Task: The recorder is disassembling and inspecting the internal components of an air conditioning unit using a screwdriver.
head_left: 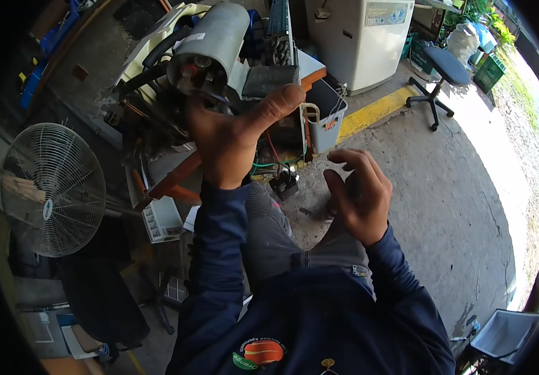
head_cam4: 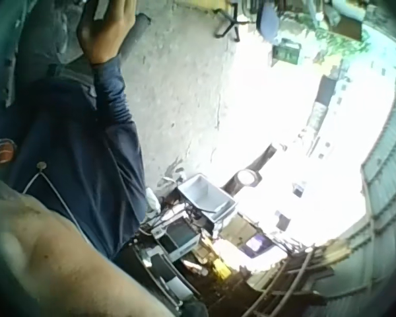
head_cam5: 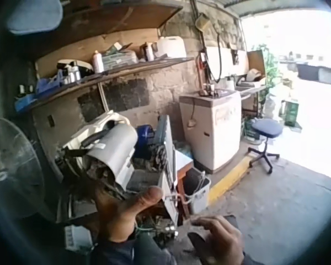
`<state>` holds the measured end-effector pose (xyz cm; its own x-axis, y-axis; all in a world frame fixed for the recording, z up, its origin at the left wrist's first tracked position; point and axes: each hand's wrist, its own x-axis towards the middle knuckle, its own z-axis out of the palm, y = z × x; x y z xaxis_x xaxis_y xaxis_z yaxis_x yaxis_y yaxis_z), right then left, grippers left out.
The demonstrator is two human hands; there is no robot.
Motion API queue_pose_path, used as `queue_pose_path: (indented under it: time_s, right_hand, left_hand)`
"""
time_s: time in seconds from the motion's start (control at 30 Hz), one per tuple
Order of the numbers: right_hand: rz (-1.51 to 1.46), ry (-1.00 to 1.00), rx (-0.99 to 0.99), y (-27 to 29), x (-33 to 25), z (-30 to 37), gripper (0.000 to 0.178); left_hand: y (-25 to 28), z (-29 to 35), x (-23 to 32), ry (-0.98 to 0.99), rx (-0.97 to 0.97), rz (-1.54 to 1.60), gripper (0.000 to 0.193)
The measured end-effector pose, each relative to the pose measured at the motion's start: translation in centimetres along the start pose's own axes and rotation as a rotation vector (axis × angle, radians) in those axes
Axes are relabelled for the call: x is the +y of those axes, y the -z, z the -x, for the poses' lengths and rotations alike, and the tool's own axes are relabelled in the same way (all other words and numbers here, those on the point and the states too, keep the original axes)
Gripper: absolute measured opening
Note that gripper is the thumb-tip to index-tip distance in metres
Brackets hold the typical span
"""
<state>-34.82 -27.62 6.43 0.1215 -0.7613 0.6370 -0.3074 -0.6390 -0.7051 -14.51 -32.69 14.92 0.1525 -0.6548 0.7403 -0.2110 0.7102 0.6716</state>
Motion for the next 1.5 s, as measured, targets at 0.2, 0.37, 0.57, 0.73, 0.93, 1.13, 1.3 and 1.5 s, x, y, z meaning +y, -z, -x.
queue_pose_path:
  time_s: [0.2,0.37,0.57,0.73,0.93,1.13,1.3,1.5]
  right_hand:
    - [0.144,0.002,-0.169,-1.5,3.8,-4.9,0.042]
    - [0.183,0.033,-0.148,-3.0,6.6,-6.5,0.045]
    - [0.102,-0.089,-0.176,-4.9,8.1,-7.0,0.047]
    - [0.005,-0.203,-0.164,-6.3,9.6,-6.2,0.044]
    - [0.026,-0.157,-0.174,-7.2,10.9,-5.7,0.039]
    - [0.017,-0.121,-0.147,-7.4,10.8,-6.0,0.035]
    - [0.022,-0.106,-0.198,-7.4,11.3,-6.1,0.035]
    - [0.037,-0.070,-0.188,-7.6,11.0,-6.7,0.035]
  left_hand:
    - [-4.1,-3.6,0.0,0.012,0.077,0.367,0.073]
    - [-3.1,-4.5,-1.4,0.220,-0.041,0.059,0.076]
    - [-2.4,-3.5,-3.9,0.130,0.006,-0.034,0.075]
    - [-1.9,-2.6,-4.5,0.043,-0.028,0.029,0.076]
    - [-1.9,-2.4,-5.8,-0.132,-0.006,0.109,0.060]
    - [-1.5,-2.4,-6.4,-0.155,-0.014,0.058,0.059]
    - [-1.5,-2.0,-6.4,-0.099,0.005,0.105,0.059]
    - [-1.0,-2.1,-7.3,-0.124,0.107,0.006,0.060]
